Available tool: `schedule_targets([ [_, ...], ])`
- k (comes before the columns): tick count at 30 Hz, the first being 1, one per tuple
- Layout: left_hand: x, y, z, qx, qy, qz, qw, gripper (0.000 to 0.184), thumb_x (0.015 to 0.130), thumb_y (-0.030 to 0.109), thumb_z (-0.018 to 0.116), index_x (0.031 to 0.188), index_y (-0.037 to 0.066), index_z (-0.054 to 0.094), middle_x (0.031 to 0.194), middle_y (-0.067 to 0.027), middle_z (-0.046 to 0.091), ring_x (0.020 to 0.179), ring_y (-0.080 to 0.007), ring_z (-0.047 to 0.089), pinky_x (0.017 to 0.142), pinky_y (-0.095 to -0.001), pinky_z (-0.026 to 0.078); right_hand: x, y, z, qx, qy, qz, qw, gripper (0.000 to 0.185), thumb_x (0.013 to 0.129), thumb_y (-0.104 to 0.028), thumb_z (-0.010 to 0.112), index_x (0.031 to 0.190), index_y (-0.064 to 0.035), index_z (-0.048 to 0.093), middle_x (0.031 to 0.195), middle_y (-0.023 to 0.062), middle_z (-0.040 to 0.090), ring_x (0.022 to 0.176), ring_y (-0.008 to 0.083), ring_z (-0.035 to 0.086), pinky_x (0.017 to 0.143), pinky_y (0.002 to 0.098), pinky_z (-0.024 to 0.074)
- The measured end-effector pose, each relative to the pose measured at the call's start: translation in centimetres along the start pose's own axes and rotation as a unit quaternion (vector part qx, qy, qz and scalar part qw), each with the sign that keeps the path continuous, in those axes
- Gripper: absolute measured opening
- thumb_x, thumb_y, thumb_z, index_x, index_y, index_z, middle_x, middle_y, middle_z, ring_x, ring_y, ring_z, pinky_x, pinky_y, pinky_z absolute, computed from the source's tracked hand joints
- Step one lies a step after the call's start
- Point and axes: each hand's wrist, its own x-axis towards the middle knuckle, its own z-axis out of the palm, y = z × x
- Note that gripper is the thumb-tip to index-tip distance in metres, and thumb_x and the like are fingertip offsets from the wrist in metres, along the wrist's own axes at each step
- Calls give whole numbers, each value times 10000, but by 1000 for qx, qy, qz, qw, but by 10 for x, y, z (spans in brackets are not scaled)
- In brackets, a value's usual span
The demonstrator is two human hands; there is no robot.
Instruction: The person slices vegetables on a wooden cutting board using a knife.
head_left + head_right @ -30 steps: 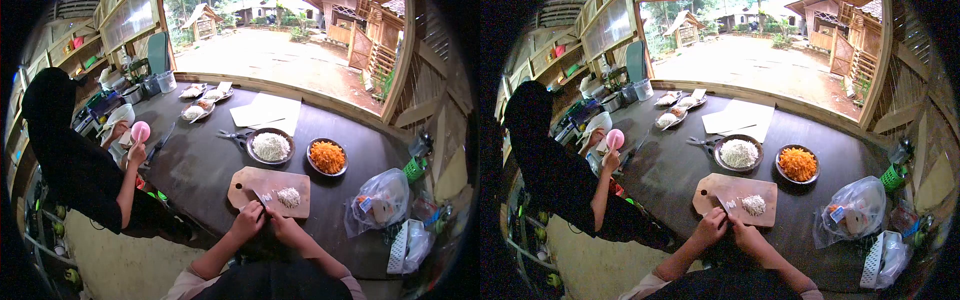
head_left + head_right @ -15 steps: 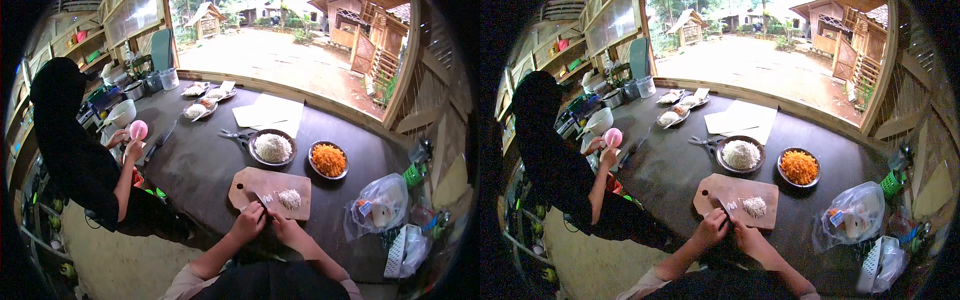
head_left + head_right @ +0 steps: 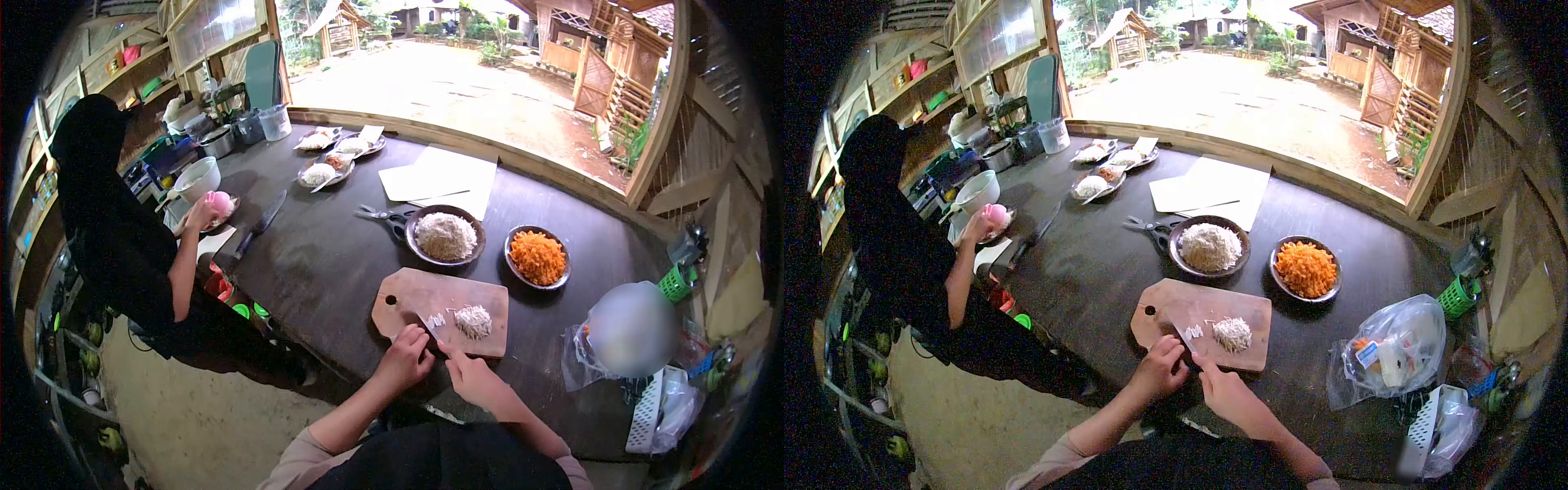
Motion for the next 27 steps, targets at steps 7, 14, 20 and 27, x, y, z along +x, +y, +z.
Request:
schedule_targets([
  [7,-1,1,-1,-2,8,14,1000,233,731,36,610,950,-35,576,1033,-199,583,1069,-408,545,911,-467,472,-2,-15,-9,-29,-34,41,998,375,962,-136,482,1334,-106,443,667,303,593,637,474,617,571,574,479],
  [14,1,1,-3,-31,-15,-11,999,237,718,35,624,933,-53,578,1042,-213,574,1074,-395,537,910,-444,468,-3,-12,-3,-9,-22,40,999,408,961,-135,497,1362,-119,426,671,304,594,637,474,614,572,564,479],
  [20,1,7,-7,-33,-16,-4,999,221,724,32,622,925,-47,577,1017,-202,566,1043,-391,539,897,-443,467,1,-3,5,5,-4,29,1000,420,964,-142,497,1376,-122,418,703,304,603,656,476,617,589,565,483],
  [27,-2,4,-4,-32,-2,-6,999,203,737,21,612,930,-28,572,1026,-205,575,1044,-397,560,895,-449,485,6,-5,5,-6,7,20,1000,413,964,-145,497,1371,-120,431,735,305,613,673,472,623,595,551,494],
])
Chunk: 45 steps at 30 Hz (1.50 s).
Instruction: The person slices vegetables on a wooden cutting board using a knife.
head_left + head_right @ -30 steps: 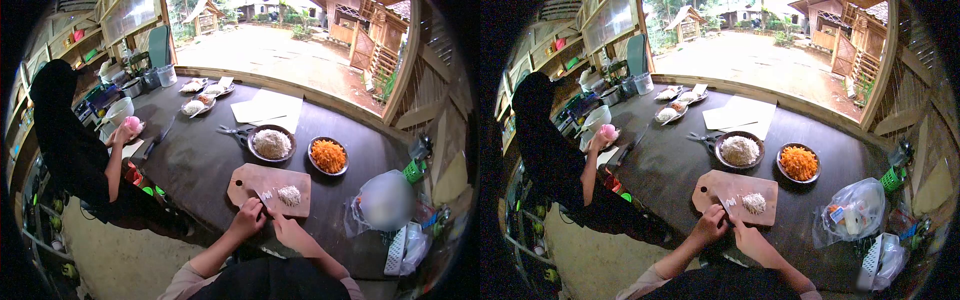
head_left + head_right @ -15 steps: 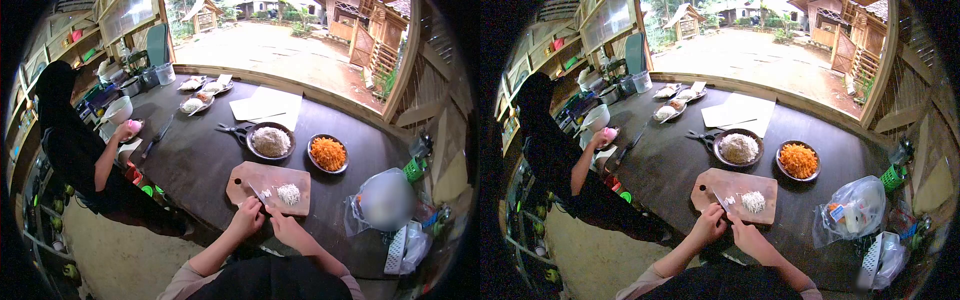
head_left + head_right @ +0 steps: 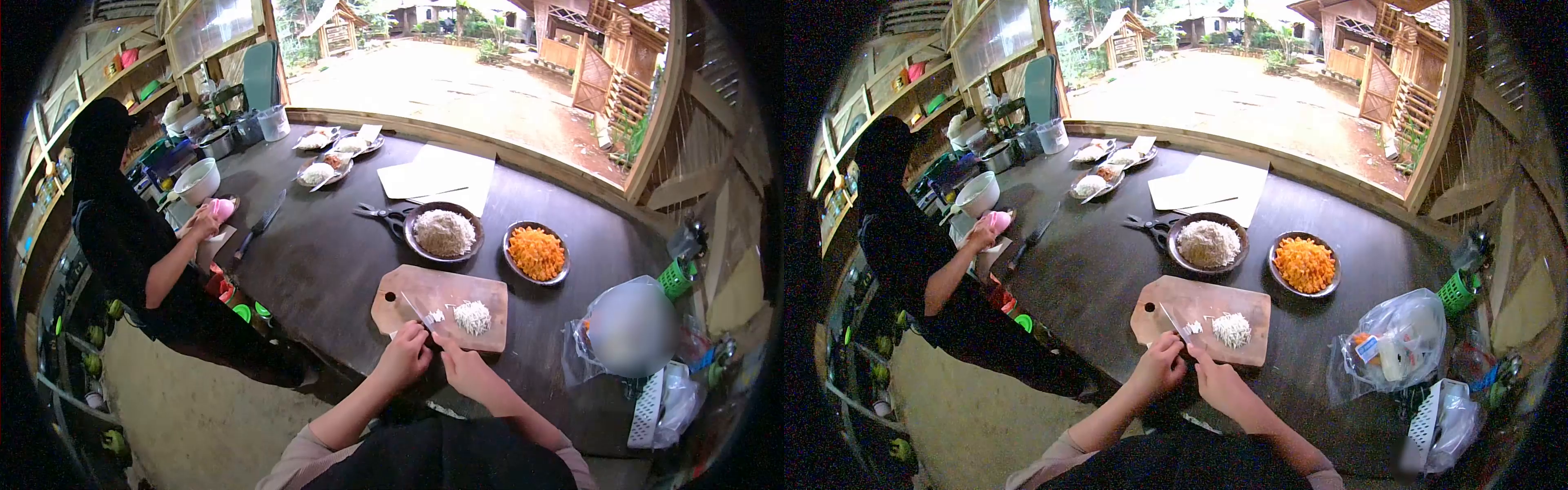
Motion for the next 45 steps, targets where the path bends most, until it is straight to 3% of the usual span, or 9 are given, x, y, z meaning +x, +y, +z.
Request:
schedule_targets([
  [3,2,-2,0,-8,-7,4,1000,204,733,23,614,923,-34,564,1008,-203,561,1021,-392,552,874,-447,484,-8,-10,-9,-12,-38,32,999,399,966,-149,496,1360,-124,439,731,300,615,676,467,626,601,550,499],
  [7,3,4,-5,-17,-13,-1,1000,201,726,23,612,908,-41,556,975,-194,547,986,-388,543,853,-454,478,-4,5,-1,22,3,-21,1000,389,969,-163,491,1356,-149,447,710,302,608,666,475,621,600,561,495],
  [10,2,1,-3,7,-26,-4,1000,187,749,33,613,923,-17,568,1016,-197,567,1000,-388,565,859,-439,495,-5,-3,-3,-2,-21,25,999,393,969,-158,490,1359,-151,443,712,305,607,679,477,622,609,562,497],
  [17,4,9,-13,77,-51,8,996,338,742,189,704,998,-12,613,1127,-183,598,1124,-364,544,973,-440,456,-3,4,4,4,13,-5,1000,408,963,-180,501,1365,-156,438,717,303,611,672,479,621,612,572,494],
  [21,1,13,-14,94,-68,-2,993,416,764,253,723,1044,-30,599,1174,-207,579,1149,-376,531,986,-442,447,-7,-1,-6,-2,-27,16,1000,403,962,-167,498,1361,-158,439,725,300,615,674,476,623,602,561,499],
  [27,-5,8,-13,54,-66,-13,996,462,760,254,731,1083,-38,576,1224,-222,549,1196,-392,500,1013,-451,427,-7,1,-4,21,-9,7,1000,388,966,-161,493,1350,-158,447,723,302,613,668,479,619,586,560,492],
  [45,-7,9,-11,103,-86,-11,991,507,754,280,725,1098,-60,574,1204,-231,557,1223,-400,477,1033,-457,401,-12,-2,-5,-5,-36,11,999,401,971,-171,470,1369,-139,428,720,302,615,675,475,625,607,562,503],
])
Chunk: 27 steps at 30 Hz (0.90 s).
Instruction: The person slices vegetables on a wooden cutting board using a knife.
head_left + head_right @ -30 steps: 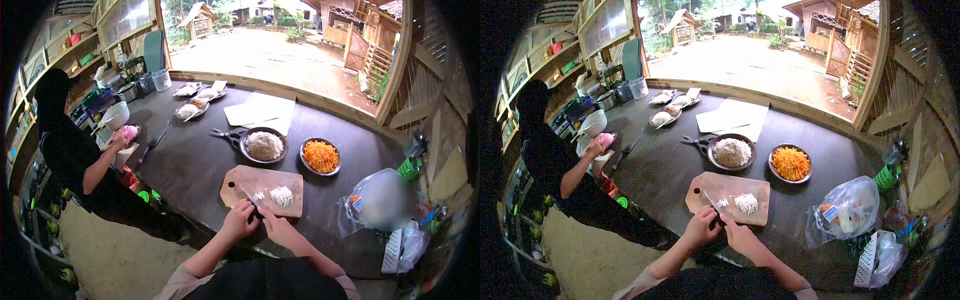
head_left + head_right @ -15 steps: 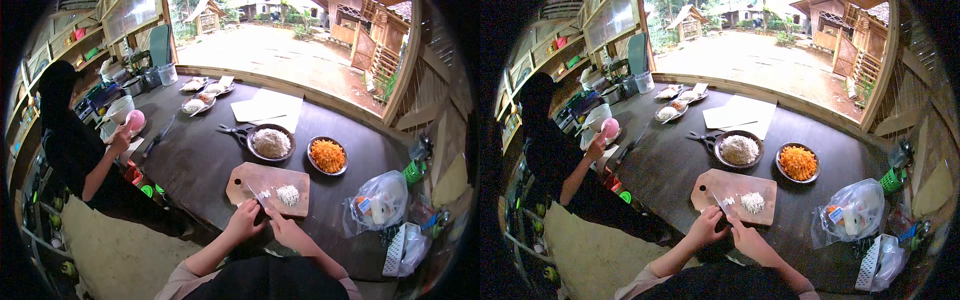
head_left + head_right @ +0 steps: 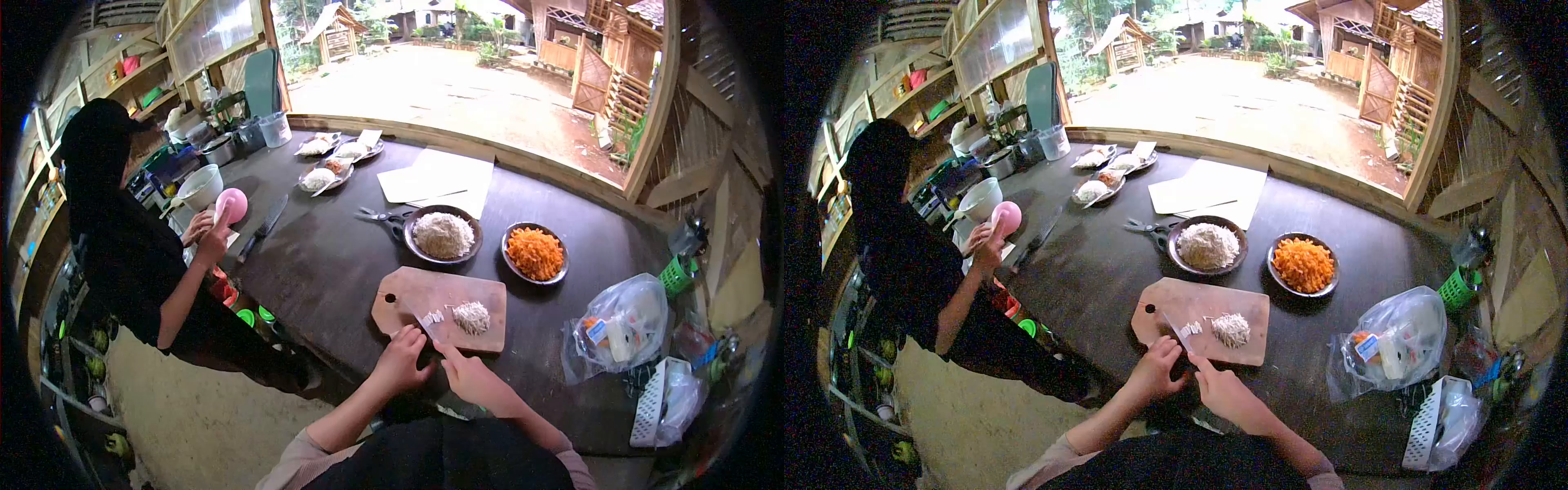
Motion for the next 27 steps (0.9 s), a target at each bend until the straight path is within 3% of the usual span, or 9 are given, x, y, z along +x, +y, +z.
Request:
schedule_targets([
  [7,-1,0,-1,-15,6,8,1000,484,758,267,723,1092,-53,579,1185,-222,562,1212,-389,486,1027,-449,407,6,-9,-1,4,8,18,1000,406,976,-170,454,1379,-140,411,747,312,615,714,480,628,637,557,504],
  [9,0,-1,-2,-13,7,1,1000,466,753,246,723,1081,-51,579,1155,-219,565,1185,-388,498,1015,-451,415,1,-12,-9,-18,-49,63,997,422,977,-173,453,1395,-162,395,780,318,619,737,483,630,654,554,503],
  [27,-2,-6,-1,-33,35,21,999,415,769,214,715,1059,-50,580,1142,-216,566,1164,-389,515,1005,-447,426,5,-1,2,-7,-37,43,998,424,982,-135,464,1393,-198,380,739,297,611,698,481,625,616,507,506],
])
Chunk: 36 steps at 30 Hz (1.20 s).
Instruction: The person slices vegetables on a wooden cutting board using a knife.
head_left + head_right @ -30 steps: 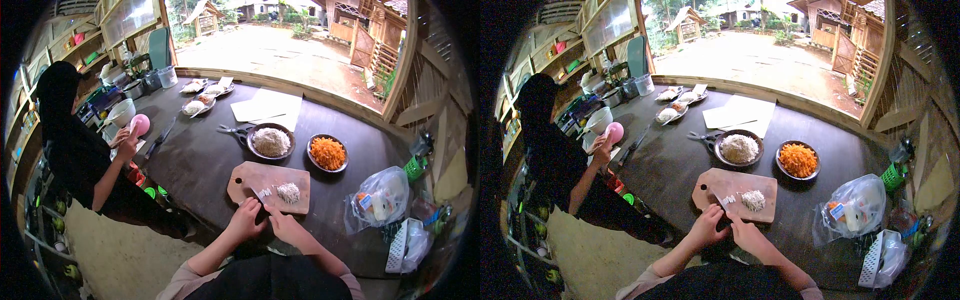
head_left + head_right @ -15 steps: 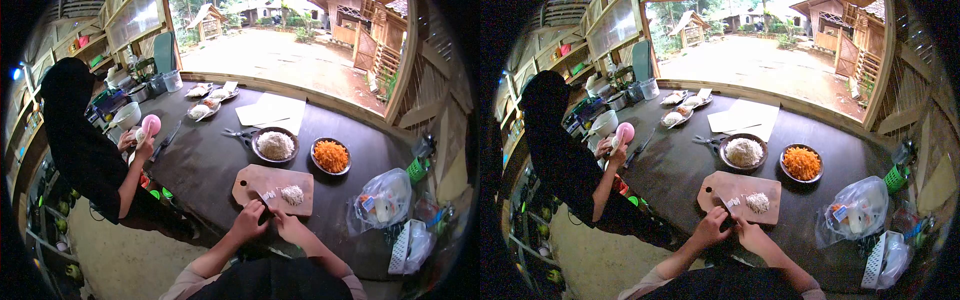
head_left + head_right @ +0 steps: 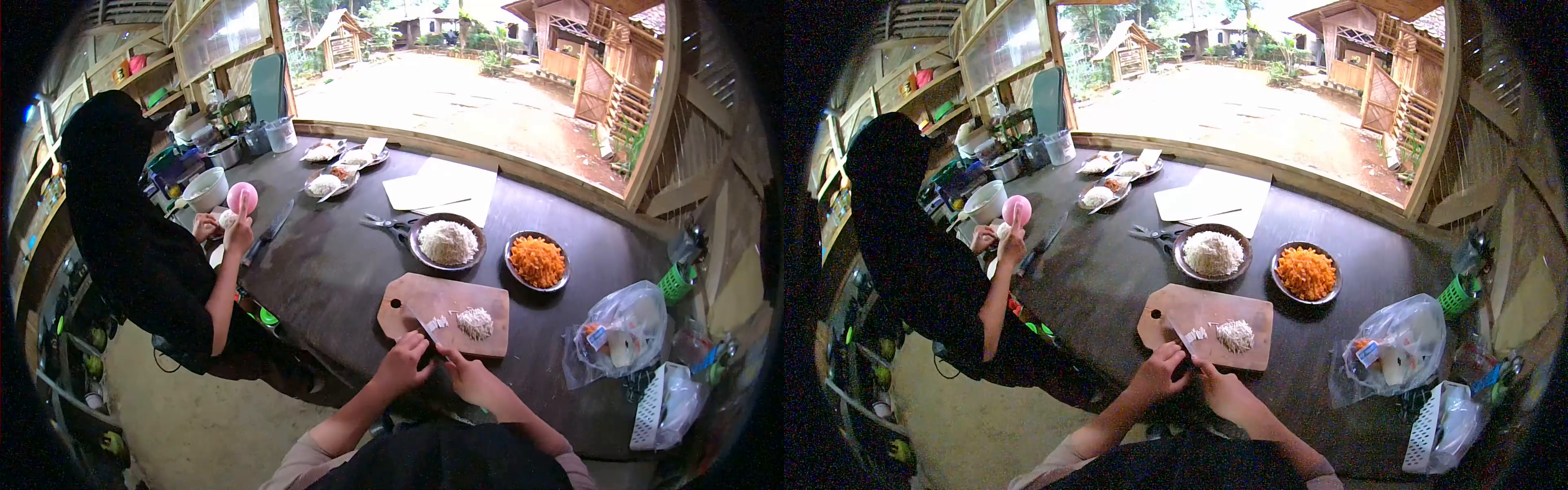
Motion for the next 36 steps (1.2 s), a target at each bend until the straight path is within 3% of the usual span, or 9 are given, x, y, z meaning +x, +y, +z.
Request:
schedule_targets([
  [7,0,-3,3,-8,12,-8,1000,377,777,166,699,1058,-55,578,1133,-225,568,1152,-399,521,1006,-450,424,5,-2,-4,36,7,-30,999,423,978,-134,480,1387,-192,386,733,303,604,703,472,630,625,509,501],
  [10,-2,-1,2,-34,15,-7,999,336,786,131,676,1047,-55,577,1117,-225,570,1127,-397,529,993,-451,430,2,1,3,15,17,-16,1000,442,980,-146,496,1406,-214,402,729,292,593,683,461,620,633,457,494],
  [12,1,0,0,-43,11,-3,999,301,791,110,658,1033,-51,578,1108,-224,572,1110,-391,534,981,-447,436,7,-3,0,22,17,-20,999,436,973,-125,485,1396,-190,398,749,301,612,705,461,636,634,501,505],
  [19,-2,0,2,-36,-13,-28,999,372,789,119,675,1104,-54,576,1201,-237,559,1172,-401,523,1020,-451,431,5,1,3,47,24,-27,998,432,975,-135,480,1395,-207,411,739,297,609,684,468,631,618,508,504],
  [21,0,-1,2,-29,26,0,999,288,786,108,660,1020,-38,579,1112,-208,575,1113,-382,535,973,-441,441,11,-2,5,8,11,0,1000,462,975,-133,469,1418,-228,380,713,298,602,667,470,630,615,515,505],
  [25,2,-3,4,-24,31,-5,999,289,779,102,661,1023,-32,581,1108,-202,574,1114,-381,535,968,-445,446,3,2,2,0,-14,2,1000,486,979,-161,446,1443,-235,321,687,312,590,657,486,621,598,531,496],
  [28,-1,2,1,-42,-8,-38,998,309,789,108,665,1055,-27,580,1164,-216,567,1151,-405,529,993,-449,451,11,5,9,17,18,-21,999,470,982,-188,444,1436,-228,329,693,311,594,660,492,617,595,541,494],
  [30,0,0,1,-30,18,-14,999,279,779,96,656,1015,-30,579,1083,-199,577,1111,-377,537,949,-441,457,7,0,7,13,2,2,1000,463,982,-190,446,1430,-223,337,699,310,599,661,493,616,602,550,493],
  [36,0,-3,5,-39,17,-21,999,285,788,90,658,1032,-30,575,1111,-208,568,1083,-407,546,939,-453,471,11,-6,4,7,4,10,1000,426,979,-192,453,1399,-184,383,724,309,615,687,495,619,641,577,494],
])
